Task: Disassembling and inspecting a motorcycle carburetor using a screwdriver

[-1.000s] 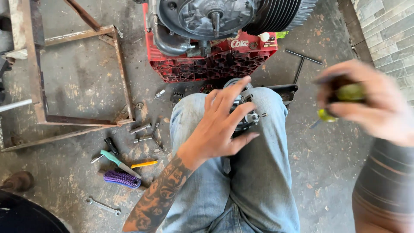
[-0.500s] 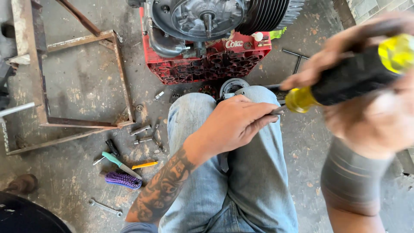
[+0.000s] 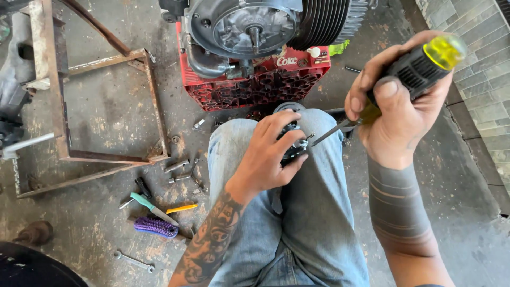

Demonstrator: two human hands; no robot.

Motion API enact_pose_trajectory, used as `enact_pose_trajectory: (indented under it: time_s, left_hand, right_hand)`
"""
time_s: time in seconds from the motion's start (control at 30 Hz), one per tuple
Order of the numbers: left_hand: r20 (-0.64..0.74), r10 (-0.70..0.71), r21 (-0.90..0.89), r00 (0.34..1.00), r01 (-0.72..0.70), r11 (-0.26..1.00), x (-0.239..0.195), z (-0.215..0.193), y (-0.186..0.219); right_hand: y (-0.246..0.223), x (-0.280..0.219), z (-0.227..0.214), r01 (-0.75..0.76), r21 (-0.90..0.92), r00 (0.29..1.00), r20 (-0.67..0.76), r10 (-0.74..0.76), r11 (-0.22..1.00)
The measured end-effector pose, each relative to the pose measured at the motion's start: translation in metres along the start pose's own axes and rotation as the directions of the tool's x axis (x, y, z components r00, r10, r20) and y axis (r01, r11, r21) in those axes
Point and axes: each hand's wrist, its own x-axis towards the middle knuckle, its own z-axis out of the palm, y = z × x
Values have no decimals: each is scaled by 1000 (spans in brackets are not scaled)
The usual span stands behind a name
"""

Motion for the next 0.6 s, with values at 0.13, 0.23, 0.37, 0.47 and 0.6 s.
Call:
enact_pose_trajectory:
  time_s: [0.13,0.23,0.37,0.47,0.6]
  left_hand:
    - [48,-46,105,998,41,994,-6,5,-4]
    - [86,-73,103,994,64,993,-10,5,-5]
    - [122,-84,132,989,68,989,-17,6,-5]
    - [74,-77,117,994,68,991,-20,9,-5]
    - [-9,-113,79,994,114,990,-21,14,-4]
  right_hand:
    - [-13,-1,10,-149,155,987,-44,157,977]
    - [-8,-6,0,-156,198,983,-67,173,968]
    - [-6,-12,-5,-146,148,986,-62,156,978]
    - [-3,-15,-6,-128,108,990,-52,134,986]
    - [3,-17,-4,-85,30,995,-45,86,996]
